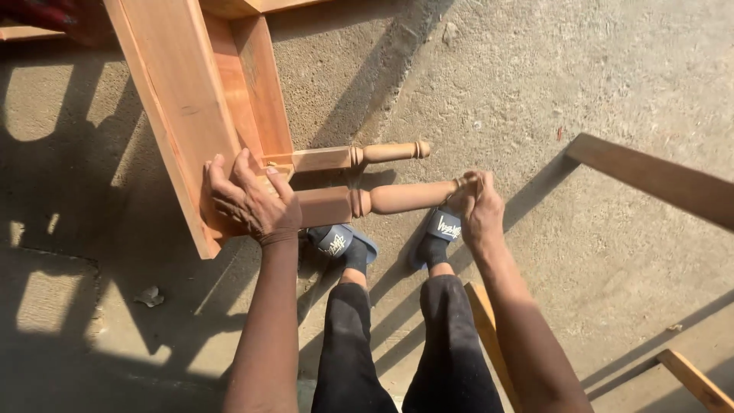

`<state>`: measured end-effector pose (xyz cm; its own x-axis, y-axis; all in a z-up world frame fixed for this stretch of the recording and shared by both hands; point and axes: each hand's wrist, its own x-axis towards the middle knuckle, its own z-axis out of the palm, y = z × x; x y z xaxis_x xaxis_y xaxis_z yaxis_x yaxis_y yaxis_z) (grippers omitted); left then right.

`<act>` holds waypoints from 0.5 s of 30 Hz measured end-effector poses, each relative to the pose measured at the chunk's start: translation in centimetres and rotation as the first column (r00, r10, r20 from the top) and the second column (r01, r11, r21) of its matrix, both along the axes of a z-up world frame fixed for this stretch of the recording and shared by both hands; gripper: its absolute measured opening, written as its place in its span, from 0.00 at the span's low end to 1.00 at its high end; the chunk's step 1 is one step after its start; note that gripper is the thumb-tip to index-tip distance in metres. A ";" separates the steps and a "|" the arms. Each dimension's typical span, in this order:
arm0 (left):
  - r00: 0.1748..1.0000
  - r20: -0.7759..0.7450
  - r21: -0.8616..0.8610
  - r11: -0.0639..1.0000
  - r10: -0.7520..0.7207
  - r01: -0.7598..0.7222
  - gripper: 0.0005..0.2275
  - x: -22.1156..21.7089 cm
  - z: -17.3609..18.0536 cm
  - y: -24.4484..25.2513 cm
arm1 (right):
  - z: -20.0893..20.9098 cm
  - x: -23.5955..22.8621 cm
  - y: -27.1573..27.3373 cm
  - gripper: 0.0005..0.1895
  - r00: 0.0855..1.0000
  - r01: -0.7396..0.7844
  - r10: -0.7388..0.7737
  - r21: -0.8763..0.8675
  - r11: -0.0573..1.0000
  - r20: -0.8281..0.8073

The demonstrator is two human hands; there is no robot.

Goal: Sanding the wooden seat and legs of a chair using sandpaper and a cloth to wipe away dust.

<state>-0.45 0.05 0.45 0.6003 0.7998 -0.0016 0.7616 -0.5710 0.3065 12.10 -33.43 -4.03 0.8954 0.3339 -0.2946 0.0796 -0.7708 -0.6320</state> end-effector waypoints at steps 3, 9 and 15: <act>0.999 0.016 0.042 0.998 -0.037 0.036 0.20 -0.2 -0.5 -0.1 | -0.8 3.2 1.5 0.16 0.971 -0.067 0.005 -0.254 0.965 -0.237; 0.990 0.137 -0.058 0.997 -0.043 0.051 0.20 -0.7 -1.3 0.0 | 3.2 0.2 2.3 0.19 0.977 0.043 -0.079 -0.178 0.983 -0.199; 0.998 0.028 0.102 0.993 -0.060 0.057 0.20 0.1 -0.4 0.0 | 1.4 4.3 2.8 0.17 0.908 -0.293 0.117 -0.411 0.863 -0.402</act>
